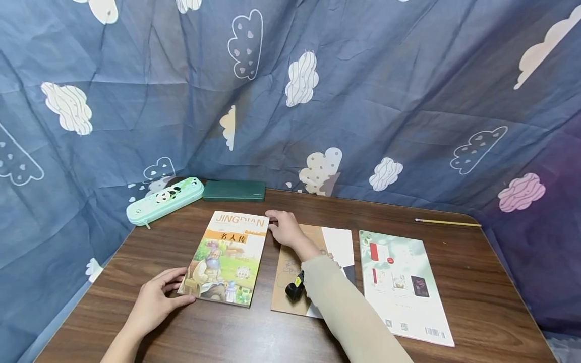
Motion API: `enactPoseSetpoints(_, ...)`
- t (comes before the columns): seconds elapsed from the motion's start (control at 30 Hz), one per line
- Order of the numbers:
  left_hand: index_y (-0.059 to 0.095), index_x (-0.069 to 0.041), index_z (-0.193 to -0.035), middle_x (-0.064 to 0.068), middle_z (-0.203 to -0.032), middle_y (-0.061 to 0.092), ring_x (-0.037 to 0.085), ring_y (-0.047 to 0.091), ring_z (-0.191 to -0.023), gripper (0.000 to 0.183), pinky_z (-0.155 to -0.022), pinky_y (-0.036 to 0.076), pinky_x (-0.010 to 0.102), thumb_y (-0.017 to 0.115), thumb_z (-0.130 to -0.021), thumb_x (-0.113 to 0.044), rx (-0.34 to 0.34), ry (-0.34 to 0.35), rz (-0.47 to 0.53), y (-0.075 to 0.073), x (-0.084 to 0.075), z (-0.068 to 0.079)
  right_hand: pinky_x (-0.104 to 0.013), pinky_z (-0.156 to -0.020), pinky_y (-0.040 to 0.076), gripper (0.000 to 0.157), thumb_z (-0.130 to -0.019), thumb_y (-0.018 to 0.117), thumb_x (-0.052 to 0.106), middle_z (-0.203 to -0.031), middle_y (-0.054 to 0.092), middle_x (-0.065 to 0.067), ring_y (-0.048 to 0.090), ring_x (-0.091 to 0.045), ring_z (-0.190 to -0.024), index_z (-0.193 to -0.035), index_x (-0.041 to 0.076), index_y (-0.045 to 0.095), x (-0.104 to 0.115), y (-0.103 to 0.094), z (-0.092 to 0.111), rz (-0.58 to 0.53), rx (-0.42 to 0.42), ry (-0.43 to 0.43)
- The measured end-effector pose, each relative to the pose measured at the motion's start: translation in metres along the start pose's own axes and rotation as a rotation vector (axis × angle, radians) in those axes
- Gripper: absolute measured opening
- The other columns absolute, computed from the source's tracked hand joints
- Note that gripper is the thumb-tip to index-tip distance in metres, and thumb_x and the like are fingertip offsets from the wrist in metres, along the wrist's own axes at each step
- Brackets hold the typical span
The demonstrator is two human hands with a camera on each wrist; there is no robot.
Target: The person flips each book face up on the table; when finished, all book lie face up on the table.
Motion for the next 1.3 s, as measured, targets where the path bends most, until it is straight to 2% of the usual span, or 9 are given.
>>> enactPoseSetpoints(0.37, 0.066, 0.002, -0.127, 0.012, -0.120, 0.068, 0.009, 0.065, -0.099, 0.068, -0.083, 0.056, 0.015, 0.095, -0.067, -0.010, 0.010, 0.008, -0.004, 0.001, -0.001, -0.001, -0.040, -0.105, 0.051, 0.037, -0.098, 0.060, -0.001, -0.129, 0.066, -0.018, 0.063, -0.028, -0.121, -0.135, -0.003, 0.061, 0.001, -0.002, 0.000, 0.022, 0.009, -0.028)
enactPoseSetpoints(0.57, 0.066, -0.002, -0.128, 0.008, -0.117, 0.070, 0.011, 0.065, -0.103, 0.058, -0.084, 0.052, 0.011, 0.089, -0.078, -0.021, -0.028, 0.054, -0.082, -0.001, -0.005, -0.003, -0.041, -0.104, 0.052, 0.036, -0.101, 0.058, 0.002, -0.131, 0.063, -0.019, 0.061, -0.030, -0.122, -0.135, -0.006, 0.059, 0.000, -0.011, 0.004, -0.058, -0.032, -0.030)
enactPoseSetpoints(0.67, 0.067, -0.004, -0.127, 0.005, -0.119, 0.070, 0.013, 0.063, -0.109, 0.051, -0.089, 0.045, 0.006, 0.086, -0.083, -0.023, -0.080, 0.088, -0.126, 0.000, -0.014, -0.006, -0.040, -0.102, 0.053, 0.036, -0.101, 0.059, 0.003, -0.132, 0.063, -0.019, 0.061, -0.030, -0.122, -0.136, -0.006, 0.058, 0.000, -0.017, 0.009, -0.109, -0.042, -0.034)
enactPoseSetpoints(0.8, 0.069, -0.002, -0.124, 0.006, -0.122, 0.069, 0.019, 0.063, -0.113, 0.048, -0.095, 0.038, 0.003, 0.086, -0.083, -0.019, -0.119, 0.170, -0.121, 0.010, -0.033, -0.013, -0.039, -0.103, 0.052, 0.038, -0.101, 0.061, 0.007, -0.132, 0.063, -0.018, 0.061, -0.029, -0.123, -0.137, -0.004, 0.058, -0.001, -0.025, 0.016, -0.121, -0.044, -0.043)
enactPoseSetpoints(0.97, 0.068, -0.003, -0.127, 0.009, -0.128, 0.067, 0.027, 0.062, -0.118, 0.051, -0.101, 0.033, 0.002, 0.086, -0.082, -0.018, -0.067, 0.244, -0.101, 0.029, -0.058, -0.019, -0.039, -0.104, 0.051, 0.039, -0.101, 0.063, 0.011, -0.132, 0.064, -0.016, 0.061, -0.028, -0.122, -0.137, -0.003, 0.058, -0.006, -0.032, 0.027, -0.097, -0.048, -0.039)
enactPoseSetpoints(1.03, 0.067, -0.004, -0.128, 0.011, -0.130, 0.066, 0.028, 0.059, -0.123, 0.052, -0.105, 0.035, 0.008, 0.086, -0.083, -0.019, -0.030, 0.252, -0.092, 0.037, -0.066, -0.021, -0.039, -0.104, 0.051, 0.039, -0.101, 0.063, 0.013, -0.133, 0.064, -0.015, 0.062, -0.028, -0.122, -0.137, -0.002, 0.058, -0.007, -0.035, 0.031, -0.089, -0.049, -0.023)
enactPoseSetpoints(1.13, 0.068, -0.004, -0.128, 0.011, -0.132, 0.065, 0.031, 0.057, -0.127, 0.051, -0.110, 0.042, 0.031, 0.085, -0.083, -0.021, 0.007, 0.265, -0.097, 0.047, -0.076, -0.022, -0.040, -0.105, 0.051, 0.039, -0.101, 0.063, 0.015, -0.133, 0.065, -0.014, 0.062, -0.029, -0.121, -0.137, -0.001, 0.059, -0.009, -0.040, 0.039, -0.087, -0.061, 0.003)
enactPoseSetpoints(1.23, 0.068, -0.004, -0.127, 0.010, -0.132, 0.066, 0.031, 0.057, -0.128, 0.049, -0.106, 0.044, 0.051, 0.084, -0.084, -0.023, 0.032, 0.274, -0.103, 0.056, -0.083, -0.023, -0.041, -0.104, 0.051, 0.039, -0.100, 0.064, 0.016, -0.132, 0.066, -0.013, 0.063, -0.030, -0.121, -0.136, 0.000, 0.060, -0.010, -0.045, 0.046, -0.082, -0.078, 0.021)
enactPoseSetpoints(1.3, 0.068, -0.003, -0.127, 0.008, -0.131, 0.066, 0.031, 0.058, -0.127, 0.048, -0.105, 0.045, 0.053, 0.083, -0.086, -0.024, 0.049, 0.280, -0.104, 0.061, -0.087, -0.023, -0.041, -0.104, 0.052, 0.040, -0.100, 0.065, 0.016, -0.131, 0.066, -0.013, 0.063, -0.030, -0.120, -0.136, 0.000, 0.060, -0.012, -0.049, 0.051, -0.082, -0.091, 0.023)
Point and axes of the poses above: each hand's wrist, its own z-axis away from the middle knuckle, its own y-axis out of the palm, x = y × z, the point moved 5 cm from there along -z, towards the middle knuckle
